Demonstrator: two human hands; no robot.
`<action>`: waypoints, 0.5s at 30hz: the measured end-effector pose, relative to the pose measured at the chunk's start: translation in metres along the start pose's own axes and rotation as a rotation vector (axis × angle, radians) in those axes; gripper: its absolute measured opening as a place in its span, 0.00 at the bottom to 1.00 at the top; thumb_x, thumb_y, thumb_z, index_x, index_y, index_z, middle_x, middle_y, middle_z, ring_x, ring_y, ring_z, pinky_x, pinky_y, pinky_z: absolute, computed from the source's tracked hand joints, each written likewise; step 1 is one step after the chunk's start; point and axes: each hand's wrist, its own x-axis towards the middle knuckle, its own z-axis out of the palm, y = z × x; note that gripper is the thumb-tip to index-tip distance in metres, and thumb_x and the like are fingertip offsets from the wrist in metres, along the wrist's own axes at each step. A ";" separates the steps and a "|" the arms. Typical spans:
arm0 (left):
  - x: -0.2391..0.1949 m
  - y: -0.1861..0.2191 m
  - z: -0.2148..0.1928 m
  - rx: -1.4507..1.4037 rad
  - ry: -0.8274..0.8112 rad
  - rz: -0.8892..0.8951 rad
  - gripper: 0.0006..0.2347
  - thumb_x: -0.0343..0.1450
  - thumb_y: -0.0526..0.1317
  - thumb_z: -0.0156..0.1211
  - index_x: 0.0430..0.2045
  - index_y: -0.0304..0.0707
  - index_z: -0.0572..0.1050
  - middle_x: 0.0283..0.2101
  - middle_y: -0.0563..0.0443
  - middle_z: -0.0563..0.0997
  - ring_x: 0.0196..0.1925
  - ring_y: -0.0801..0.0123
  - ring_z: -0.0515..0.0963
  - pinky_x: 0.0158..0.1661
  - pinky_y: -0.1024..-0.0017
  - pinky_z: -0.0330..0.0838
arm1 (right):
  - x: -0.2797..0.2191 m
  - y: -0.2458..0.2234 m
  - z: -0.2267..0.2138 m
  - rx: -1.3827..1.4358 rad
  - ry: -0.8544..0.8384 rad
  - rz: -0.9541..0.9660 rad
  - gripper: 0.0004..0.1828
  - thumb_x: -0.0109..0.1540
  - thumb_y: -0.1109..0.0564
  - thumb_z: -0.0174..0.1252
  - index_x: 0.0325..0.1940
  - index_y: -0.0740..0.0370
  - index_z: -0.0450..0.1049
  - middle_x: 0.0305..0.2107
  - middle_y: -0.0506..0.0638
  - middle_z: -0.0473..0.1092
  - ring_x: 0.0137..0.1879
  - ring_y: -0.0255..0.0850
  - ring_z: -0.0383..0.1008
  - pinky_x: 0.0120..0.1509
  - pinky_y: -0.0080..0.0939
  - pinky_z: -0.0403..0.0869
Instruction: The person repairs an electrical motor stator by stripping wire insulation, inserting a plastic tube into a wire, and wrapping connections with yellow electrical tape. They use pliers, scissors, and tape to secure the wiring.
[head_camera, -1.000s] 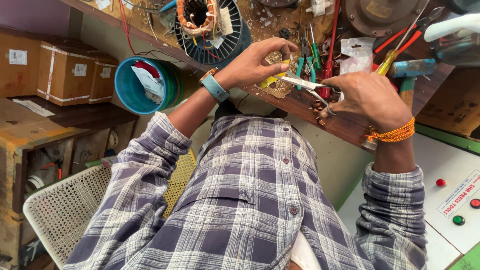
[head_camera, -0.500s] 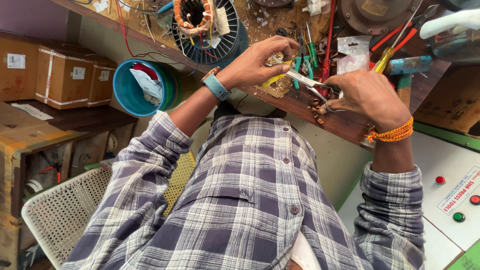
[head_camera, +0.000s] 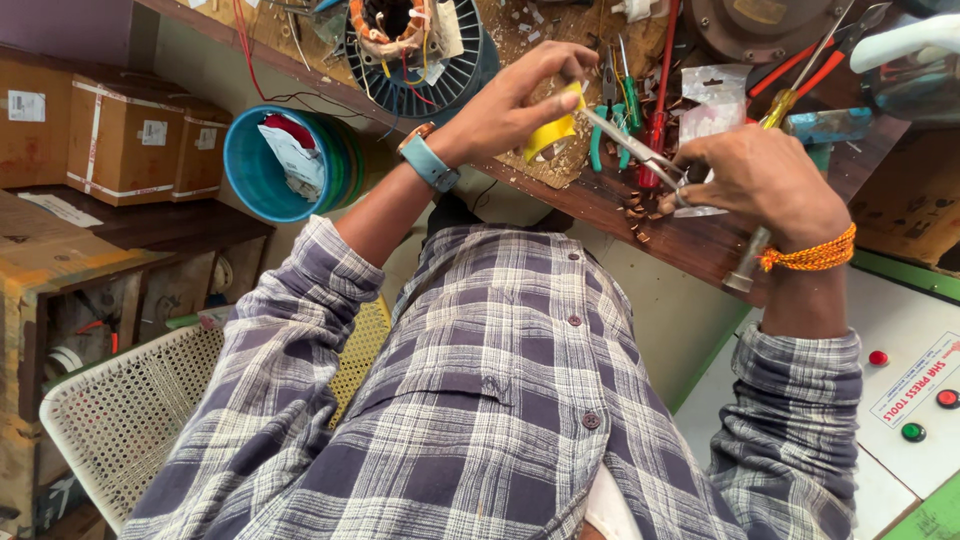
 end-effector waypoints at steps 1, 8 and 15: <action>-0.002 0.003 -0.001 -0.081 0.013 -0.060 0.11 0.81 0.46 0.54 0.49 0.37 0.69 0.67 0.46 0.70 0.62 0.64 0.77 0.53 0.68 0.79 | 0.001 0.006 0.005 -0.009 0.010 0.037 0.24 0.53 0.36 0.71 0.50 0.43 0.82 0.26 0.57 0.77 0.37 0.55 0.79 0.43 0.56 0.76; -0.017 0.017 0.010 -0.502 0.141 -0.504 0.22 0.73 0.58 0.59 0.53 0.44 0.71 0.54 0.40 0.78 0.35 0.76 0.82 0.25 0.81 0.70 | 0.047 0.047 0.072 -0.034 0.296 0.170 0.36 0.50 0.33 0.75 0.46 0.61 0.74 0.29 0.57 0.76 0.38 0.59 0.78 0.38 0.58 0.74; -0.023 -0.031 0.042 -0.508 0.263 -0.637 0.29 0.69 0.61 0.59 0.60 0.46 0.63 0.64 0.40 0.72 0.32 0.75 0.86 0.20 0.82 0.71 | 0.111 0.059 0.109 -0.125 0.158 0.161 0.17 0.48 0.50 0.75 0.34 0.59 0.80 0.32 0.63 0.76 0.40 0.61 0.78 0.41 0.60 0.75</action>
